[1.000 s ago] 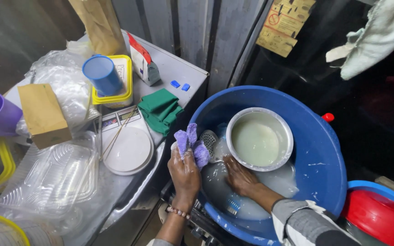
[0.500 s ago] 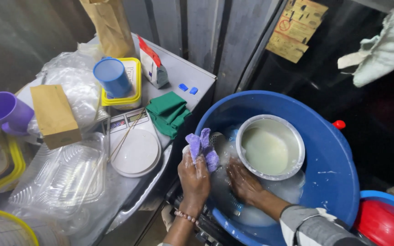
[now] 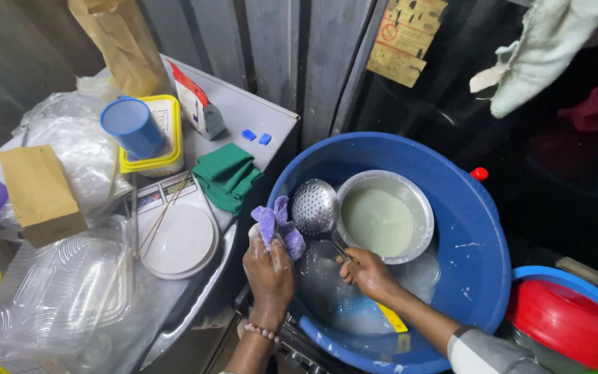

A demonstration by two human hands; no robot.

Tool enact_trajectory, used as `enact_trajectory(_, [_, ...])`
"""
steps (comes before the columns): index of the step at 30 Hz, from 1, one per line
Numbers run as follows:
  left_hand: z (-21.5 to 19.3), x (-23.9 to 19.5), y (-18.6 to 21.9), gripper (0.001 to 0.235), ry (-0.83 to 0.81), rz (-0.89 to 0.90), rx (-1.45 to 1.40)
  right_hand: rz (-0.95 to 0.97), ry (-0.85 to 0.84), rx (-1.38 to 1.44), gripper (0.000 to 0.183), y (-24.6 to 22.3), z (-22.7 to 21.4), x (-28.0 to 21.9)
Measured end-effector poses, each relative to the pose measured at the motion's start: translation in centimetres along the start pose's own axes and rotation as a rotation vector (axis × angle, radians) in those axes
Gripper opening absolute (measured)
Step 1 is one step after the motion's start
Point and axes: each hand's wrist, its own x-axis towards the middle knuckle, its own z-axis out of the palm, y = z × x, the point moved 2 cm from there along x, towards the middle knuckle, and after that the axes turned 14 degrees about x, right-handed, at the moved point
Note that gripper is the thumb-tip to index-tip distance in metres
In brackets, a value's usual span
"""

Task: Washing and scrubbing kitchen utensils and a metal bowl in a basin of soapy water.

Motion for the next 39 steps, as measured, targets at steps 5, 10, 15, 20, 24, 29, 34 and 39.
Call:
enact_trajectory(5, [-0.9, 0.1, 1.5, 0.028, -0.021, 0.020, 0.028, 0.042, 0.022, 0.616, 0.028, -9.3, -3.6, -4.4])
enact_trajectory(10, [-0.1, 0.0, 0.8, 0.023, -0.077, 0.112, 0.155, 0.029, 0.094, 0.785, 0.025, -12.2, -5.8, -6.7])
enact_trajectory(15, [0.3, 0.1, 1.1, 0.024, -0.228, 0.116, 0.288, -0.046, 0.131, 0.993, 0.023, -9.7, -6.7, -6.4])
enact_trajectory(20, [0.0, 0.0, 2.8, 0.024, -0.372, 0.077, 0.434, -0.089, 0.107, 1.003, 0.029, -9.8, -7.0, -6.6])
enact_trajectory(24, [-0.4, -0.1, 3.9, 0.025, -0.413, 0.081, 0.452, -0.164, 0.073, 1.056, 0.029, -8.4, -7.5, -5.9])
enact_trajectory(29, [0.4, -0.1, 2.4, 0.023, -0.356, 0.099, 0.459, -0.189, 0.099, 1.088, 0.022, -8.2, -8.2, -5.8])
enact_trajectory(34, [0.4, 0.1, 2.5, 0.027, -0.362, 0.033, 0.461, -0.192, 0.109, 1.081, 0.020, -8.9, -8.3, -6.2])
enact_trajectory(39, [0.4, 0.0, 2.2, 0.025, -0.332, 0.037, 0.449, -0.231, 0.097, 1.087, 0.019, -8.0, -8.0, -5.5])
